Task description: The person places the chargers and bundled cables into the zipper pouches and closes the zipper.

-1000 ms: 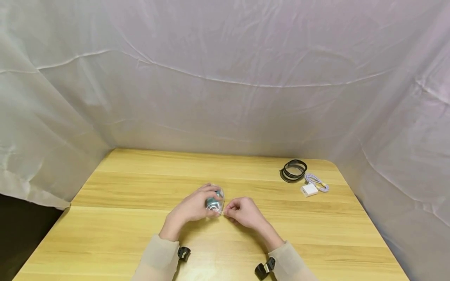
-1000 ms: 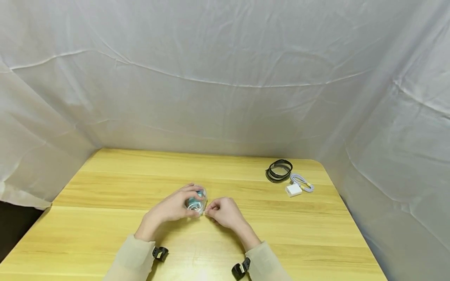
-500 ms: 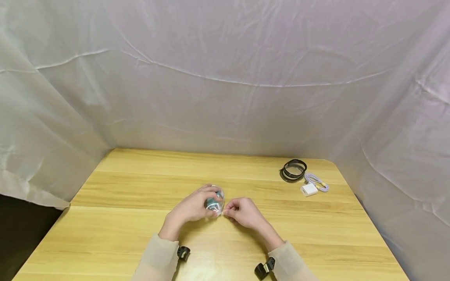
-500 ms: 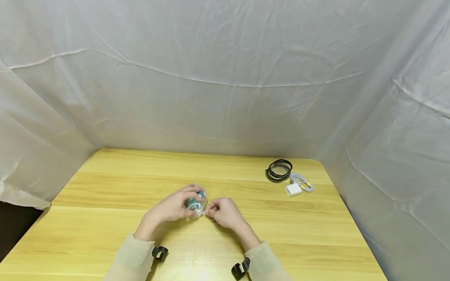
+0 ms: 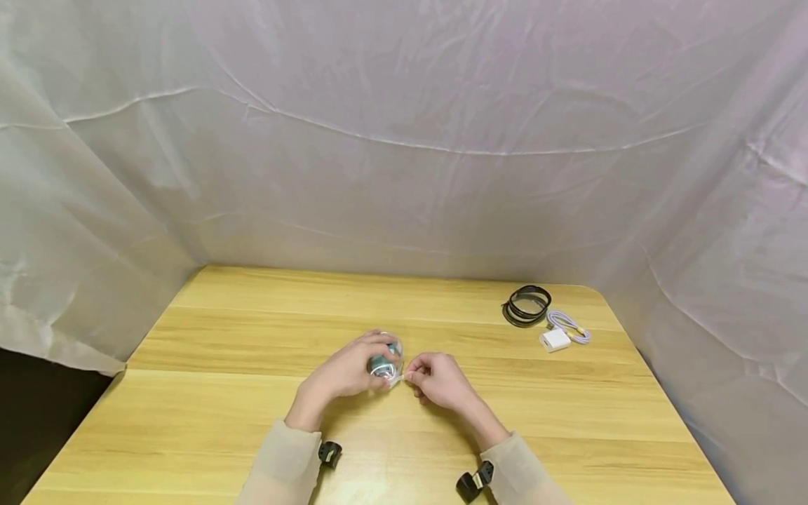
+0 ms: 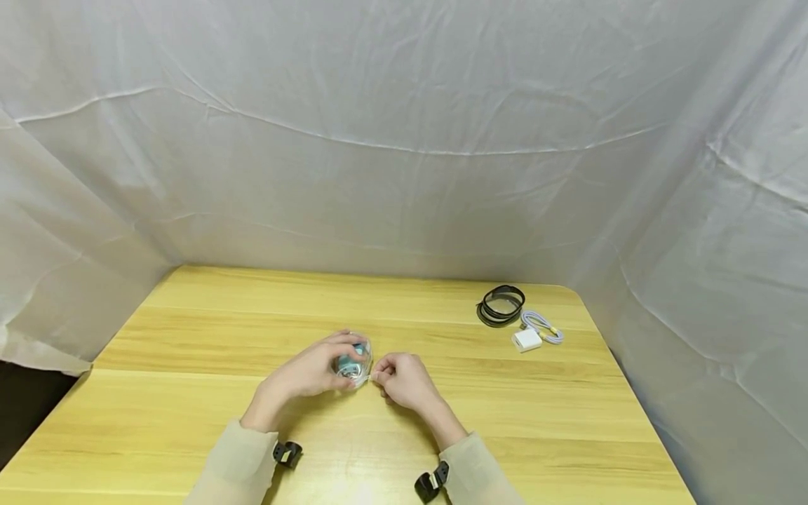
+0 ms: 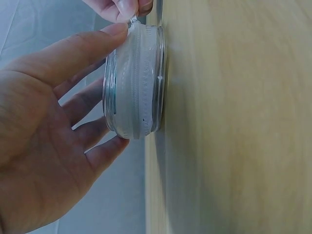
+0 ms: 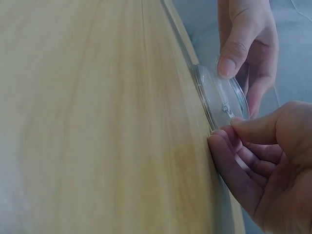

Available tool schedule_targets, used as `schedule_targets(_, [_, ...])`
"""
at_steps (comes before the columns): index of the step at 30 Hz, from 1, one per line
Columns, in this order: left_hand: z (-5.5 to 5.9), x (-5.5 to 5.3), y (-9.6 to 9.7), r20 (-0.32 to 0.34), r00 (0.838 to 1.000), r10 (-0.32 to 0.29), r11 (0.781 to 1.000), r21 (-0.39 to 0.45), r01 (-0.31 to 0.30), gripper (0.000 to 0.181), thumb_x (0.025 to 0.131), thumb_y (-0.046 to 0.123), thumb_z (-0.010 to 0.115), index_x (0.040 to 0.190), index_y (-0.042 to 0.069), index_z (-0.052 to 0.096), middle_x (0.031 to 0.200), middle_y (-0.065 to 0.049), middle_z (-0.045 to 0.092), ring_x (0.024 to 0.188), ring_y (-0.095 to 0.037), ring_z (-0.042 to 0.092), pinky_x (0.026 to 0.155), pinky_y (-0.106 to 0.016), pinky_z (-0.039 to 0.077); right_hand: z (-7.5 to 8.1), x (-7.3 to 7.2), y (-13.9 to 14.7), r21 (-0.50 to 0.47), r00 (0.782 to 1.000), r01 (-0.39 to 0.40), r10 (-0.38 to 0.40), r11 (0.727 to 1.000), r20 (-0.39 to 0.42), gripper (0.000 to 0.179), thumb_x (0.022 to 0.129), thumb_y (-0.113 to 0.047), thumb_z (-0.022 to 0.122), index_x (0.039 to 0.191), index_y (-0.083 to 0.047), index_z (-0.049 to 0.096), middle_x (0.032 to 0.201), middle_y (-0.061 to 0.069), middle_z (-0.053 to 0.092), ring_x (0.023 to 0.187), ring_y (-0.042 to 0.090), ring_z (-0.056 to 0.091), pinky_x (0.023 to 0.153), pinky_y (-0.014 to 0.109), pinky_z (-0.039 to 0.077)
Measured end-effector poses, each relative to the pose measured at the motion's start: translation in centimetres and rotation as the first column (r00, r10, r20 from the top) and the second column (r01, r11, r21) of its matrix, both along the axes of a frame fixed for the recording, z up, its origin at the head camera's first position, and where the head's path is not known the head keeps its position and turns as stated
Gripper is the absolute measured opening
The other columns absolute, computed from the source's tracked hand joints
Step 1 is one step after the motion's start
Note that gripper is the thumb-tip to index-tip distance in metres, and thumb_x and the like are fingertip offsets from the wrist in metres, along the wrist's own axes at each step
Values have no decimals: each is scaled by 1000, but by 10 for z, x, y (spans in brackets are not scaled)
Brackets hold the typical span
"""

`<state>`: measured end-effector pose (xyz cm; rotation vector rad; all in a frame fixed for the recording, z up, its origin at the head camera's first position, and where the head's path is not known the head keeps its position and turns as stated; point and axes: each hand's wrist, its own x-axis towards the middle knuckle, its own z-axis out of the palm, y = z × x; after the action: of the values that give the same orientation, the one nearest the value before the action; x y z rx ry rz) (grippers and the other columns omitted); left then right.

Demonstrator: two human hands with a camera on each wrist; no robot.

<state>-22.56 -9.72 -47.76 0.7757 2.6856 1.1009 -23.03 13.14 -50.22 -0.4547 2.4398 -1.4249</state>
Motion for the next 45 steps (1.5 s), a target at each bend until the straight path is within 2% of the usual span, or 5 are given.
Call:
schedule_targets(6, [0, -1, 0, 4, 1000, -2, 1000, 1, 2, 37, 84, 11, 85, 119, 17, 75, 156, -5, 52, 154, -42, 28, 120, -70, 25, 0, -2, 2, 1, 1000, 7, -7, 1000, -13, 8, 97, -7, 72, 94, 0, 71, 72, 7, 67, 61, 15, 64, 54, 29, 60])
schedule_targets(15, [2, -3, -2, 4, 1000, 4, 1000, 5, -4, 39, 84, 14, 87, 121, 16, 76, 156, -6, 52, 153, -42, 30, 118, -71, 28, 4, -6, 0, 8, 998, 17, -17, 1000, -63, 26, 96, -15, 74, 117, 0, 73, 104, 11, 76, 86, 17, 72, 70, 25, 62])
schedule_targets(25, [2, -9, -11, -21, 1000, -22, 999, -28, 22, 38, 85, 16, 86, 120, 14, 75, 157, -11, 50, 151, -45, 31, 117, -71, 29, 11, -13, -15, 44, 998, 33, -31, 998, -60, 27, 93, -13, 77, 115, 1, 73, 100, 9, 76, 79, 13, 70, 65, 25, 60])
schedule_targets(40, [-1, -37, -71, -90, 996, 24, 995, -97, -33, 44, 88, 17, 83, 129, 8, 72, 158, -18, 47, 150, -52, 28, 115, -74, 29, 1, -45, -83, 20, 993, 1, 1, 1000, -121, 38, 93, -17, 77, 125, 2, 70, 125, 16, 73, 99, 25, 74, 83, 30, 62])
schedule_targets(45, [1, -47, -97, -102, 994, 25, 993, -110, -36, 43, 90, 16, 82, 131, 7, 71, 158, -22, 45, 142, -52, 42, 111, -68, 41, 0, -53, -106, 71, 991, -56, 64, 996, -120, 50, 98, -29, 72, 141, -5, 63, 140, 11, 66, 112, 24, 71, 95, 32, 59])
